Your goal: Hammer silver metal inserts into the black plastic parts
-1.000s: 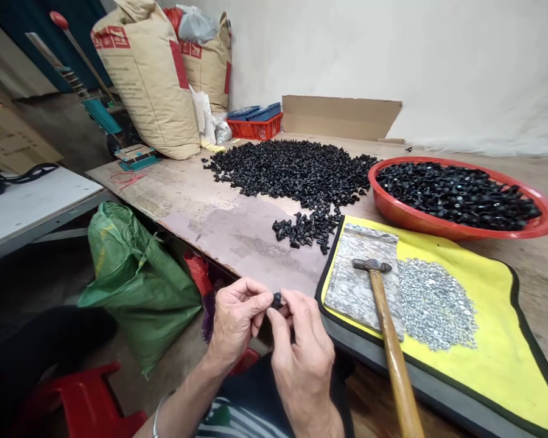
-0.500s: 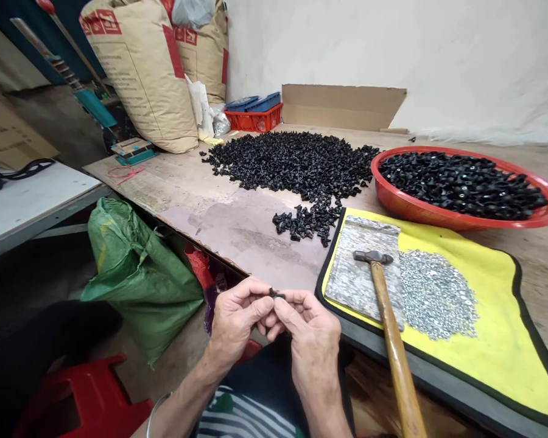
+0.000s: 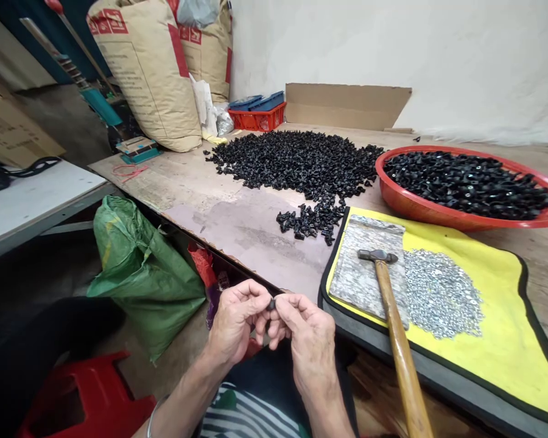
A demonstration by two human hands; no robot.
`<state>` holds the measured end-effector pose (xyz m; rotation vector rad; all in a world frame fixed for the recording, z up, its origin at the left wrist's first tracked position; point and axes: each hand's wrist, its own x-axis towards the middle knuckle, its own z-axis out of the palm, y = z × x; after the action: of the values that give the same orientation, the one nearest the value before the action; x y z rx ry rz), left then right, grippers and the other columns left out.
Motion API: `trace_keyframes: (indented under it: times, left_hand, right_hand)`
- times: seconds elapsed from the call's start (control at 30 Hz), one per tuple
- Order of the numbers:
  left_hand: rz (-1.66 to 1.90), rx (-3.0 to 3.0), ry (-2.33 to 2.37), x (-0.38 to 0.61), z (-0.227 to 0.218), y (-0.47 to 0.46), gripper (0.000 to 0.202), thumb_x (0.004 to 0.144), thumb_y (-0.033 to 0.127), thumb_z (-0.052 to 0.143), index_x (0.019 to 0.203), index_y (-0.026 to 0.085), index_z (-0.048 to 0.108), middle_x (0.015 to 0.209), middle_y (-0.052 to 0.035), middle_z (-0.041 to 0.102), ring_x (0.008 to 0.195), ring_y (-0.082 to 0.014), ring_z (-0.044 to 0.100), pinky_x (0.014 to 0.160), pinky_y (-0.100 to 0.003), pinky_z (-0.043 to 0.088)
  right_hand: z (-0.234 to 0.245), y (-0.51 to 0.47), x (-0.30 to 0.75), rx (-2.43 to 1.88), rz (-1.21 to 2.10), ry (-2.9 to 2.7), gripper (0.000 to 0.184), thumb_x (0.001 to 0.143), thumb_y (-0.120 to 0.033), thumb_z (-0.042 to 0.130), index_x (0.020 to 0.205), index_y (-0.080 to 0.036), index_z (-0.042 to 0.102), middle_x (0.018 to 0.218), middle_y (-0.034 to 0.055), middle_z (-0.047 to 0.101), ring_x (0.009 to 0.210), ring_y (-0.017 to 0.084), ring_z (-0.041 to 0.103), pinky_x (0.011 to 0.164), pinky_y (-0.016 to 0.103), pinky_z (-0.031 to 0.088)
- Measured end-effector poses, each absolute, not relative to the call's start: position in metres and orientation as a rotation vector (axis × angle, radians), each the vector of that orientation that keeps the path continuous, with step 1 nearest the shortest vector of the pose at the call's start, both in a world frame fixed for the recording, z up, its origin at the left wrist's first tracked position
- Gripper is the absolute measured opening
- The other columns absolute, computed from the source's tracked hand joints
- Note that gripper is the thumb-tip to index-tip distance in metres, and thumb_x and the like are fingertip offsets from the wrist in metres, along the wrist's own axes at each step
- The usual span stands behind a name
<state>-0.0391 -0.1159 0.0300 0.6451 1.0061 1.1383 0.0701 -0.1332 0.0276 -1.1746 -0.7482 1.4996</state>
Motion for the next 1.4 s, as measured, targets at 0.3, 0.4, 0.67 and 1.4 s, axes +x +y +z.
trace_keyframes:
  times: [0.3, 0.4, 0.67, 1.4]
  left_hand:
    - [0.872, 0.497, 0.749, -0.045, 0.021, -0.122, 0.012, 0.066, 0.018, 0.069, 0.072, 0.011, 0.061, 0.048, -0.0014, 0.059, 0.034, -0.0093, 0.048, 0.028, -0.019, 0.043]
    - [0.737, 0.46, 0.69, -0.04, 0.015, -0.127, 0.018, 0.063, 0.016, 0.072, 0.078, 0.01, 0.065, 0.053, -0.0031, 0.061, 0.038, -0.0105, 0.052, 0.033, -0.024, 0.049]
    - [0.709, 0.456, 0.787, -0.021, 0.016, -0.133, 0.019, 0.058, 0.018, 0.076, 0.071, 0.01, 0.065, 0.052, -0.005, 0.063, 0.037, -0.0113, 0.054, 0.037, -0.023, 0.049]
    - [0.743, 0.488, 0.899, -0.016, 0.001, -0.123, 0.023, 0.06, 0.02, 0.077, 0.074, 0.012, 0.061, 0.05, 0.0, 0.058, 0.039, -0.0095, 0.05, 0.04, -0.024, 0.049]
  right_hand:
    - [0.032, -0.158, 0.098, -1.007, 0.647, -1.79, 0.03, 0.081, -0.005, 0.045, 0.103, -0.019, 0.062, 0.088, 0.0072, 0.064, 0.08, 0.015, 0.061, 0.069, 0.025, 0.052]
    - [0.041, -0.169, 0.109, -1.035, 0.605, -1.957, 0.035, 0.082, -0.002, 0.041, 0.106, -0.018, 0.061, 0.087, 0.0077, 0.063, 0.081, 0.015, 0.061, 0.07, 0.025, 0.051]
    - [0.059, -0.148, 0.226, -1.869, 0.036, -1.494, 0.016, 0.079, -0.033, 0.056, 0.078, -0.022, 0.067, 0.071, 0.0022, 0.069, 0.066, 0.019, 0.064, 0.065, 0.03, 0.051]
    - [0.001, -0.117, 0.302, -2.1, -0.416, -1.916, 0.066, 0.083, -0.058, 0.04, 0.131, -0.013, 0.044, 0.133, 0.0213, 0.044, 0.126, 0.035, 0.035, 0.097, 0.049, 0.036]
